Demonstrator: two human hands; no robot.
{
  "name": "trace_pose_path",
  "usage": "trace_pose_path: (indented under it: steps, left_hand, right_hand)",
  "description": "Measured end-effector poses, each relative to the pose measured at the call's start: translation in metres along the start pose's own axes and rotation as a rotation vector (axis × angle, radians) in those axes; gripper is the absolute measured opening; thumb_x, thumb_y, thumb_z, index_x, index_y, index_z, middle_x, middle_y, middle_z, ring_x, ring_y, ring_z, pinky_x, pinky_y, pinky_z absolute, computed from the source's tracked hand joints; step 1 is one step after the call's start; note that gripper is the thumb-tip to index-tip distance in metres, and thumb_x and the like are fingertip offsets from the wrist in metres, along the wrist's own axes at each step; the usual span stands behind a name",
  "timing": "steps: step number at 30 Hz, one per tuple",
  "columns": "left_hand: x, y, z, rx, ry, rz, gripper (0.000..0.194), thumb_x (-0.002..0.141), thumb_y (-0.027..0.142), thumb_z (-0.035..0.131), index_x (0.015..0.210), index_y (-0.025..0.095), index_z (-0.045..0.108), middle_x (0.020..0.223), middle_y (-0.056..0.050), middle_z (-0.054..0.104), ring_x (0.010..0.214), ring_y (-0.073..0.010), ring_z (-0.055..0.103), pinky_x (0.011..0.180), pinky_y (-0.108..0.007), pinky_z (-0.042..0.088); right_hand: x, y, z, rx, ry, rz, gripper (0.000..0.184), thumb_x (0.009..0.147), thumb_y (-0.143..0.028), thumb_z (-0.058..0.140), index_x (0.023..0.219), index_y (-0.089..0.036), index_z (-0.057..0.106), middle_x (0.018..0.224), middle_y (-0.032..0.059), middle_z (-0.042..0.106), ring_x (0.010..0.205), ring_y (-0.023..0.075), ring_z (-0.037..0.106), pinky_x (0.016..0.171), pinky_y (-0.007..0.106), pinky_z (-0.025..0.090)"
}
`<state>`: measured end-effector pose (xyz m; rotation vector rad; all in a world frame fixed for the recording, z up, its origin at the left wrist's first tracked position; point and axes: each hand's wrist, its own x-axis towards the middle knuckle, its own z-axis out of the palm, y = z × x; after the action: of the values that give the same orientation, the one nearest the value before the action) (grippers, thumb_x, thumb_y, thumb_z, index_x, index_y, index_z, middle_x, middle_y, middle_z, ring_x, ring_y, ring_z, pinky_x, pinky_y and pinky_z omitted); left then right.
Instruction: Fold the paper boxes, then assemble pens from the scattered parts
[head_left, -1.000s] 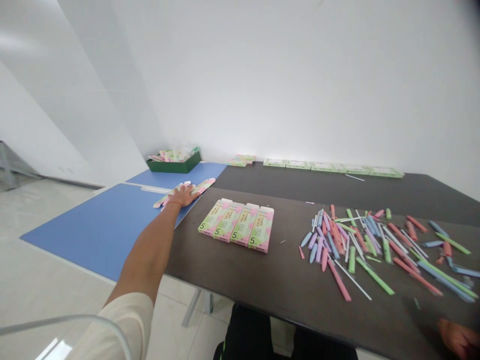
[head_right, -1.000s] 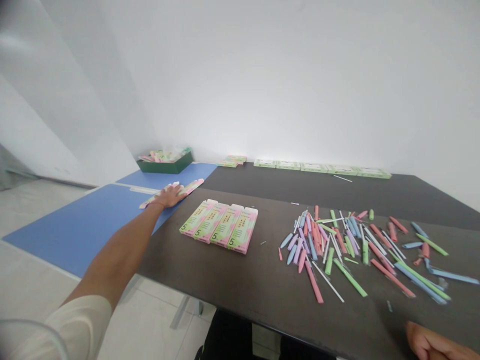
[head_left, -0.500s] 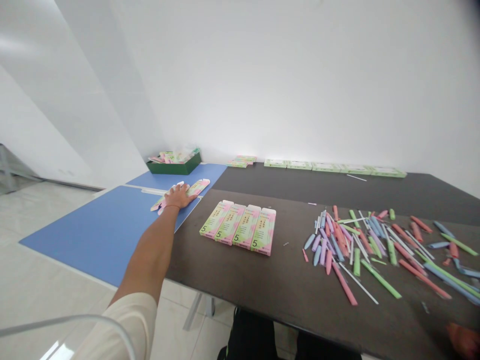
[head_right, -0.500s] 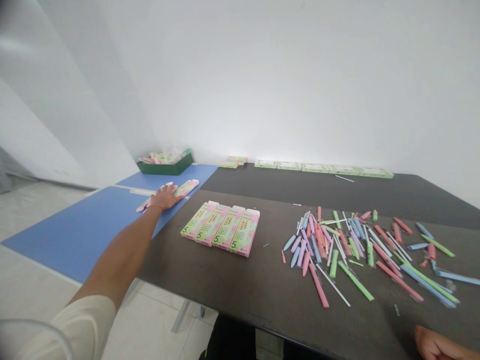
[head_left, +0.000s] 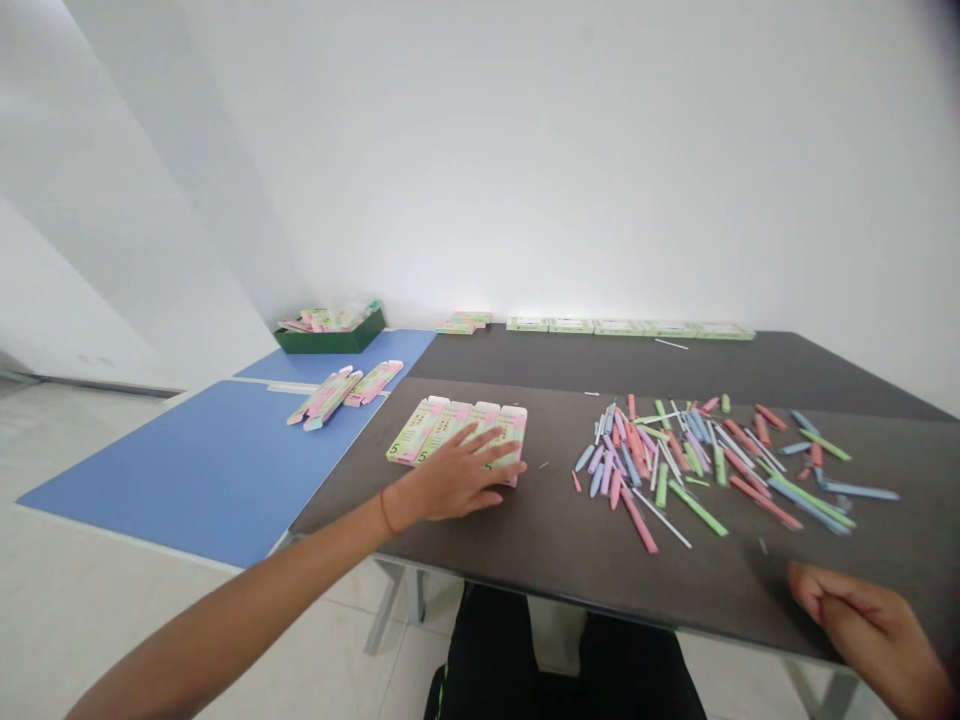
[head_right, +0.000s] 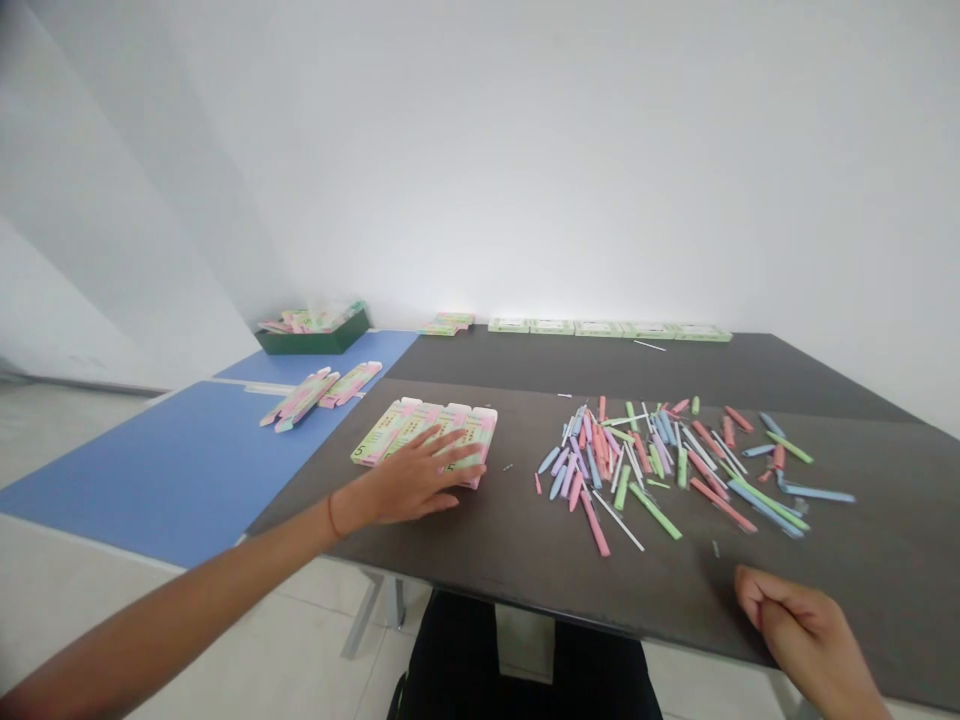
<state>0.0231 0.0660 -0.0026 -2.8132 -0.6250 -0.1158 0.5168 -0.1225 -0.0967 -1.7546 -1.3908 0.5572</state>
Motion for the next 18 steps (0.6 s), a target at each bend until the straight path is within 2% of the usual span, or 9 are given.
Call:
trace_pose_path:
  steps: [2, 5, 7, 11, 18]
  left_hand:
    - [0.007, 0.030, 0.006, 0.069, -0.006, -0.033, 0.052, 0.106, 0.031, 0.044, 0.157, 0.042, 0.040, 0.167, -0.001, 0.039, 0.156, -0.0316, 0.030, 0.124, -0.060, 0.027]
    - [0.012, 0.038, 0.018, 0.144, -0.005, -0.102, 0.052, 0.106, 0.021, 0.040, 0.154, 0.040, 0.044, 0.166, -0.003, 0.039, 0.154, -0.0354, 0.033, 0.120, -0.066, 0.031]
    - [0.011, 0.028, 0.025, 0.158, -0.025, -0.097, 0.051, 0.106, 0.020, 0.040, 0.152, 0.040, 0.046, 0.166, -0.003, 0.039, 0.153, -0.0351, 0.034, 0.118, -0.066, 0.035]
    - [0.006, 0.003, 0.038, 0.135, -0.078, -0.125, 0.050, 0.104, 0.019, 0.041, 0.151, 0.036, 0.048, 0.165, -0.006, 0.042, 0.151, -0.0352, 0.039, 0.110, -0.058, 0.046]
    - [-0.006, -0.032, 0.051, 0.117, -0.058, -0.263, 0.061, 0.099, 0.008, 0.036, 0.154, 0.033, 0.046, 0.162, -0.010, 0.045, 0.150, -0.0302, 0.042, 0.111, -0.052, 0.045]
  right_hand:
    - [0.000, -0.009, 0.001, 0.043, -0.034, 0.004, 0.010, 0.051, -0.027, 0.051, 0.045, -0.026, 0.044, 0.051, 0.0065, 0.041, 0.050, 0.0262, 0.043, 0.053, 0.043, 0.034]
    - [-0.001, -0.011, 0.001, 0.095, -0.048, -0.002, 0.008, 0.050, -0.026, 0.050, 0.046, -0.025, 0.043, 0.051, 0.0056, 0.040, 0.051, 0.0260, 0.042, 0.054, 0.042, 0.032]
    - [0.000, -0.008, 0.002, 0.112, -0.053, -0.013, 0.008, 0.050, -0.026, 0.049, 0.045, -0.025, 0.042, 0.051, 0.0052, 0.041, 0.051, 0.0254, 0.042, 0.055, 0.041, 0.031]
    - [0.002, -0.005, 0.004, 0.104, -0.046, -0.021, 0.009, 0.052, -0.026, 0.048, 0.046, -0.024, 0.042, 0.050, 0.0043, 0.040, 0.051, 0.0240, 0.042, 0.055, 0.039, 0.030]
    - [0.002, -0.006, 0.007, 0.104, -0.050, -0.039, 0.009, 0.056, -0.026, 0.046, 0.049, -0.024, 0.042, 0.051, 0.0025, 0.039, 0.051, 0.0227, 0.041, 0.055, 0.038, 0.030]
